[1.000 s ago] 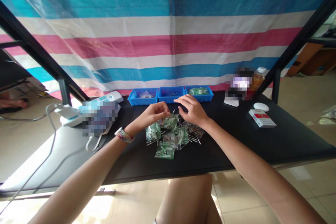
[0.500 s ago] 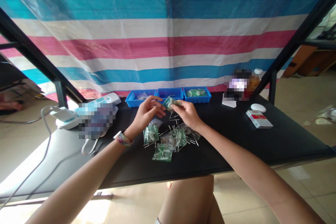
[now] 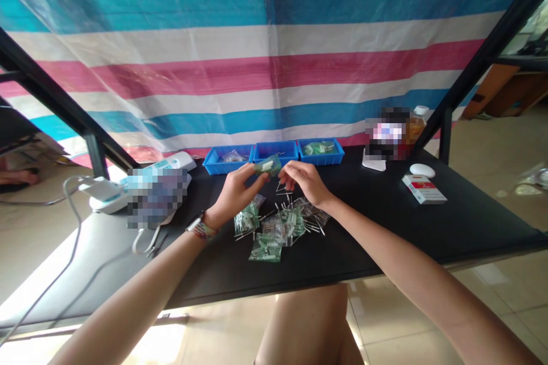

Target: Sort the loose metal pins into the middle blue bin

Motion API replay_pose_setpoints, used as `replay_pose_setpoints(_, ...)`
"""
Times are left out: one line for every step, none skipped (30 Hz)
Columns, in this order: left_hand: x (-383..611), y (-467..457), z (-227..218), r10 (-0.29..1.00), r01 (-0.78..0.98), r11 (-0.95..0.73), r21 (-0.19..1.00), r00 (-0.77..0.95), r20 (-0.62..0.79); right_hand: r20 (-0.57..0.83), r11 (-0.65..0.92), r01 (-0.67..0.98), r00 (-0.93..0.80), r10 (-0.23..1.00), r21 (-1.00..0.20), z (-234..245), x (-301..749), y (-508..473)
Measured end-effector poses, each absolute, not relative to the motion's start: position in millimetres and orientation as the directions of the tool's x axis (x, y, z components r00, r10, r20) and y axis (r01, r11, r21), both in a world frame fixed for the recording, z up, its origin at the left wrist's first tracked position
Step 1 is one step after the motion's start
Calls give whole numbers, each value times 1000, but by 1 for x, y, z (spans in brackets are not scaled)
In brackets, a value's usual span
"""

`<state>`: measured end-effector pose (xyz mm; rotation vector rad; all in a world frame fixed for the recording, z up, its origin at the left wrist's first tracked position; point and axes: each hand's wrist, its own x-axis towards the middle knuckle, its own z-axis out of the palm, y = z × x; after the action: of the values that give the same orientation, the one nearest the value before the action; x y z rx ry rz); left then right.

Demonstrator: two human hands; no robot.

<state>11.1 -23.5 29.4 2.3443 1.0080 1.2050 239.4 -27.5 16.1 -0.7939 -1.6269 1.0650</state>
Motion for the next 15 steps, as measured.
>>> replay_pose_setpoints(12, -24, 29, 762, 425, -648, 632, 369, 533, 468, 495, 73, -230, 853, -866, 16, 240, -29)
replay_pose_setpoints(13, -24, 29, 802, 397, -594, 699, 355, 480, 554, 580, 157, -181, 812, -799, 17, 241, -30)
replay_pose_setpoints(14, -25, 30, 833, 362, -543, 757, 343, 434, 633, 651, 249, -156, 758, -718, 18, 242, -32)
replay_pose_setpoints(15, -25, 31, 856, 322, -497, 805, 333, 395, 698, 705, 338, -164, 697, -624, 19, 242, -34)
replay_pose_setpoints(16, -25, 32, 873, 282, -457, 844, 325, 364, 742, 746, 413, -212, 636, -522, 21, 242, -36)
replay_pose_setpoints(16, -25, 33, 883, 243, -425, 872, 322, 341, 762, 781, 468, -290, 578, -414, 22, 242, -38)
replay_pose_setpoints(17, -24, 34, 887, 206, -405, 891, 327, 327, 758, 809, 496, -381, 529, -315, 23, 242, -39)
replay_pose_setpoints(17, -24, 35, 885, 174, -392, 903, 339, 319, 737, 833, 501, -466, 489, -236, 24, 241, -40)
replay_pose_setpoints(17, -23, 35, 881, 148, -383, 912, 355, 312, 714, 850, 492, -526, 461, -187, 24, 239, -41)
replay_pose_setpoints(17, -23, 35, 876, 128, -376, 918, 371, 308, 702, 862, 479, -557, 443, -164, 23, 238, -41)
replay_pose_setpoints(16, -22, 35, 871, 115, -372, 921, 387, 303, 702, 871, 464, -566, 432, -161, 21, 237, -41)
replay_pose_setpoints(16, -21, 33, 866, 110, -367, 924, 405, 295, 710, 877, 448, -560, 426, -173, 19, 236, -40)
replay_pose_setpoints(16, -21, 32, 861, 109, -362, 926, 421, 287, 718, 882, 431, -550, 426, -193, 17, 235, -40)
replay_pose_setpoints(15, -20, 31, 853, 105, -361, 927, 438, 283, 725, 884, 413, -537, 431, -219, 15, 234, -39)
replay_pose_setpoints(15, -20, 30, 843, 94, -366, 926, 455, 287, 728, 881, 400, -521, 446, -253, 12, 233, -38)
